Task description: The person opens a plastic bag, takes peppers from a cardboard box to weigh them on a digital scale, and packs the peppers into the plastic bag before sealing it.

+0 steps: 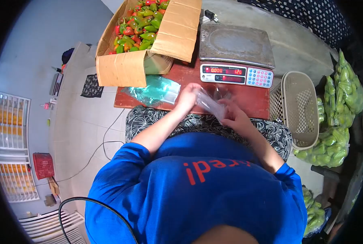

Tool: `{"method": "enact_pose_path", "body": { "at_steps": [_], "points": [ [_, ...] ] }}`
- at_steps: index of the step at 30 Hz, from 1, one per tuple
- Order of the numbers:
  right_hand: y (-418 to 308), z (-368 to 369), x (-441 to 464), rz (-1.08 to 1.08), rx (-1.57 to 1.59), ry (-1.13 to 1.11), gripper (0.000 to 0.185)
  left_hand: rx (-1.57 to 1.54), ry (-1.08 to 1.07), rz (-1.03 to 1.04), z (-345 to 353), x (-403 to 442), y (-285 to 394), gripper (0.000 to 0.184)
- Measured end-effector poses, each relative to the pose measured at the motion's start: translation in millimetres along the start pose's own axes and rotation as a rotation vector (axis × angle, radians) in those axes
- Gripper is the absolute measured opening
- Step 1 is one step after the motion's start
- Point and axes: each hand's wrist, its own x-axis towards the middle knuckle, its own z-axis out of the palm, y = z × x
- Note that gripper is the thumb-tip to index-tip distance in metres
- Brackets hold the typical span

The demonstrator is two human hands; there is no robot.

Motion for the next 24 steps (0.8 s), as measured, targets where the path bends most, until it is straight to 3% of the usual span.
{"method": "enact_pose_path", "body": {
  "at_steps": [1,2,4,6,7,8,10,11,13,15,18,22,24],
  "points": [
    [1.2,5.0,1.8,-0.193,-0.183,0.066,0.041,-0.034,0.013,0.009,-2.7,5.9,0.4,0.015],
    [7.7,2.1,4.1,-0.235,-0.341,0.039,0.042,-0.070,0.025,0.020,-4.9,12.6,-0.2,0.017],
    [23.3,-10.5,11.1,-0.319,-0.665,-0.010,0.044,0.273,-0.162,0.151,-16.8,21.5,-9.7,0.022],
    [25.6,-24.3,14.4,-0.075,-0.612,0.104,0.041,0.779,-0.322,0.264,-18.2,8.3,19.3,0.034],
    [27.1,-30.8,14.4,0.048,-0.581,0.157,0.040,0.905,-0.443,0.419,-10.7,-10.1,55.7,0.037],
    [36.1,-38.8,13.6,0.016,-0.588,0.197,0.042,1.026,-0.563,0.576,-6.9,-22.9,85.1,0.040],
    [67.5,-55.9,15.3,-0.052,-0.599,0.271,0.048,1.062,-0.494,1.031,-17.8,-12.6,120.9,0.041],
    [76.8,-60.9,16.5,0.075,-0.640,0.178,0.045,1.009,-0.399,0.823,-21.6,-17.3,155.5,0.035],
    [74.7,-50.5,11.3,-0.010,-0.546,0.066,0.045,0.941,-0.019,0.812,-60.4,17.0,180.8,0.037],
    [52.2,-35.5,-4.1,0.032,-0.443,-0.047,0.044,0.696,0.053,0.804,-110.8,68.1,208.7,0.028],
    [13.0,-7.4,-31.2,0.195,-0.269,-0.144,0.039,0.453,0.234,0.490,-178.1,125.2,222.7,0.032],
    [52.7,-24.0,-51.2,0.280,-0.173,-0.056,0.034,0.891,0.212,0.400,-260.5,201.4,159.7,0.038],
    [56.1,-27.4,-46.7,0.303,-0.229,-0.022,0.032,1.229,0.133,0.190,-247.7,200.6,159.0,0.046]
  ]
}}
